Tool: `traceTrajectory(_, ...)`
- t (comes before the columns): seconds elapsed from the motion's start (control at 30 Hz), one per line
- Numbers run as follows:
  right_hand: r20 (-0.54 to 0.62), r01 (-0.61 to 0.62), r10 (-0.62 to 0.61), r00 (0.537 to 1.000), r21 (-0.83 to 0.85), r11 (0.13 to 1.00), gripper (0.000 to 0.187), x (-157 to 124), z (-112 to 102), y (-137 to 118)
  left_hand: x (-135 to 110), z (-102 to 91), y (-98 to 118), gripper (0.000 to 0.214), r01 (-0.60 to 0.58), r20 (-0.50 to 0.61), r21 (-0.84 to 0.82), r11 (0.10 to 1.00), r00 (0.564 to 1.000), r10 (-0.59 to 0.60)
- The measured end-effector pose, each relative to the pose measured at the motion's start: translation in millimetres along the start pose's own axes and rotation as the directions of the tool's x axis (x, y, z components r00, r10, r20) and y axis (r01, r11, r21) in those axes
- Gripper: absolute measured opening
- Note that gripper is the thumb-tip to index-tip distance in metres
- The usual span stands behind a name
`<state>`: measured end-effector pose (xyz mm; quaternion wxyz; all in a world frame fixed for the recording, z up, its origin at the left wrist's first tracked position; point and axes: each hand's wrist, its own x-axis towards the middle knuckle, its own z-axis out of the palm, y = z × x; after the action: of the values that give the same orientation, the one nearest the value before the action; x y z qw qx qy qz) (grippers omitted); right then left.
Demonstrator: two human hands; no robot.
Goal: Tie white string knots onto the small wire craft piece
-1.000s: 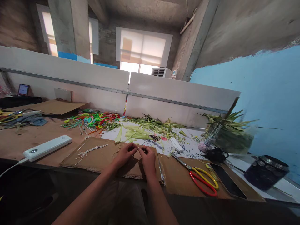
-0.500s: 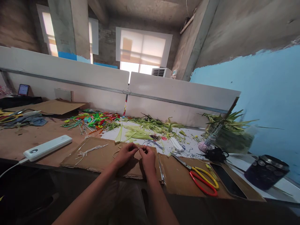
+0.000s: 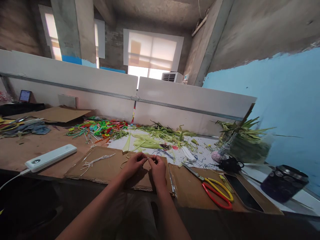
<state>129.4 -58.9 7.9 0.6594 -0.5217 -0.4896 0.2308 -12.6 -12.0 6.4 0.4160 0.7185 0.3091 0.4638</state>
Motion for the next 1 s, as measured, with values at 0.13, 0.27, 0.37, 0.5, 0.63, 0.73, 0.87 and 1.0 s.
traceTrajectory(0.13,0.004,0.001,-0.001,1.0,0.004,1.0,0.023,0.4,0.2,1.2,-0.7,0.3,1.4,0.023,0.01,-0.006,0.0,1.0,1.0,-0.01)
traceTrajectory(0.27,0.017,0.0,0.0,1.0,0.008,1.0,0.023,0.8,0.6,2.3,-0.1,0.4,0.8,0.024,0.017,-0.003,-0.004,1.0,1.0,-0.017)
traceTrajectory(0.37,0.028,0.001,-0.002,1.0,0.012,1.0,0.024,1.1,0.8,3.0,0.5,0.0,0.7,0.024,0.017,0.002,-0.003,1.0,1.0,-0.017)
traceTrajectory(0.5,0.03,0.005,-0.005,1.0,0.007,1.0,0.023,0.8,0.4,4.0,0.2,-0.2,2.1,0.023,0.015,-0.005,-0.001,1.0,1.0,-0.015)
traceTrajectory(0.63,0.031,0.008,-0.008,0.999,0.0,1.0,0.023,0.5,0.1,5.2,-1.4,0.0,5.7,0.025,0.028,-0.002,-0.003,1.0,1.0,-0.028)
traceTrajectory(0.73,0.03,0.013,-0.013,0.999,-0.009,1.0,0.023,0.8,0.1,5.6,-2.2,-0.1,8.5,0.026,0.038,0.002,-0.012,0.999,0.999,-0.038)
traceTrajectory(0.87,0.021,0.022,-0.021,1.0,-0.023,1.0,0.022,1.4,0.2,5.0,-2.0,-0.1,10.4,0.026,0.039,0.0,-0.022,0.999,0.999,-0.039)
traceTrajectory(1.0,0.017,0.022,-0.021,1.0,-0.022,1.0,0.022,1.2,0.6,4.3,-1.4,0.3,10.7,0.025,0.046,0.004,-0.037,0.998,0.999,-0.046)
